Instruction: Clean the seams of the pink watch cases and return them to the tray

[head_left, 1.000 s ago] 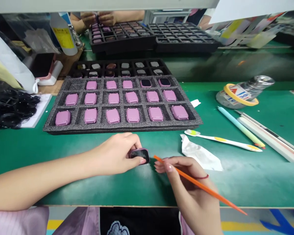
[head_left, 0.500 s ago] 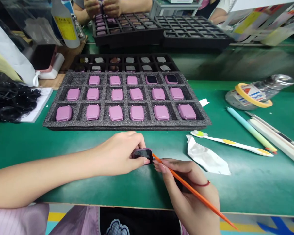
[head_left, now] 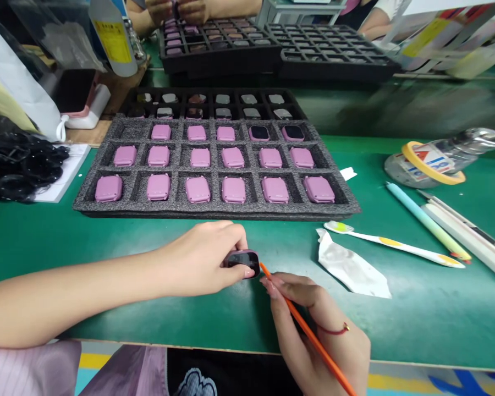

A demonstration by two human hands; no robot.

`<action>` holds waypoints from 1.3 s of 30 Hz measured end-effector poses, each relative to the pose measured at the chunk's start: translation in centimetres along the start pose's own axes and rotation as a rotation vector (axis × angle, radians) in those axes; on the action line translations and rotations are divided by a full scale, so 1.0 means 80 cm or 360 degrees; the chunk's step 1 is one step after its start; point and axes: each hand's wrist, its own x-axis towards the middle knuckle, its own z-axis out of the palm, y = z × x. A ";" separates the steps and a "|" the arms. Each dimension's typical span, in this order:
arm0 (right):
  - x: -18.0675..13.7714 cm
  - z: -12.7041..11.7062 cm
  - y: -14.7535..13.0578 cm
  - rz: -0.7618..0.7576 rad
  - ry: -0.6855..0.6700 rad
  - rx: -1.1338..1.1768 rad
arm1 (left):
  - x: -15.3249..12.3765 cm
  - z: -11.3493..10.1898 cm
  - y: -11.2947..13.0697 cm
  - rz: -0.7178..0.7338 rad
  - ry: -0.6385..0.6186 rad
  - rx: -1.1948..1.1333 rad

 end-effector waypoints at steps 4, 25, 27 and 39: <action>0.002 0.001 -0.001 -0.0024 0.0005 -0.0042 | -0.001 0.000 0.000 0.0000 0.0007 0.0012; 0.010 0.000 -0.003 0.0160 -0.0008 0.0189 | -0.003 -0.001 0.003 0.0001 0.0015 0.0028; 0.016 -0.003 0.002 0.0273 0.0009 0.0364 | -0.003 -0.001 0.003 -0.0008 0.0017 0.0007; -0.006 -0.005 0.008 0.0328 0.0040 0.0163 | 0.001 -0.003 0.003 -0.0060 -0.0029 -0.0045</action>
